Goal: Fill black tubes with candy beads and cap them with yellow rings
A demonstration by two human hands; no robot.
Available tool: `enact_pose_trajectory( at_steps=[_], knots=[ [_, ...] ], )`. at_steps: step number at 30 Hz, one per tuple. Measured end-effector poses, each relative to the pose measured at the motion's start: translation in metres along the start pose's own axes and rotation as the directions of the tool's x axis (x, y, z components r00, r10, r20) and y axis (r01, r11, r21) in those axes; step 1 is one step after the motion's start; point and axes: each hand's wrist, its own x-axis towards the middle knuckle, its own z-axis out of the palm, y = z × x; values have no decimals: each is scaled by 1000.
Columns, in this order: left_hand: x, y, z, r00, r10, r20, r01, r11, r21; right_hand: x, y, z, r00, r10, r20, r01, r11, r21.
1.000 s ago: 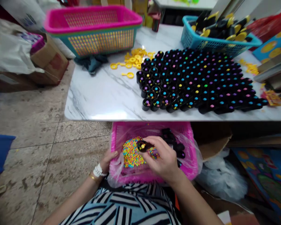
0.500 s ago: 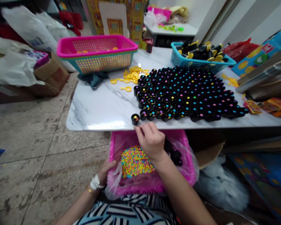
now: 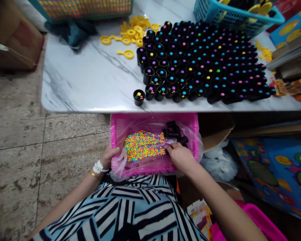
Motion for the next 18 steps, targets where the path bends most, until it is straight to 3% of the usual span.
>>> enact_pose_trajectory(
  at_steps=[5,10,13,16,18],
  knots=[
    [1,-3,-3,1000,8,-6,-8,999,34,15,-14,-3,997,-15,-79,16,1000,23],
    [1,-3,-4,1000,3,6,-3,1000,22,19,-8,-5,992,-123,-36,124,992,35],
    [1,-6,-5,1000,-18,3,18,1000,3,21,-9,-12,996,-62,-68,67,995,69],
    [1,-7,-5,1000,-22,-8,22,1000,-1,30,-26,-20,992,34,-122,-36,999,-12],
    [1,-6,-3,1000,-25,-16,25,1000,-7,39,-45,-20,990,-33,-138,28,999,-40]
  ],
)
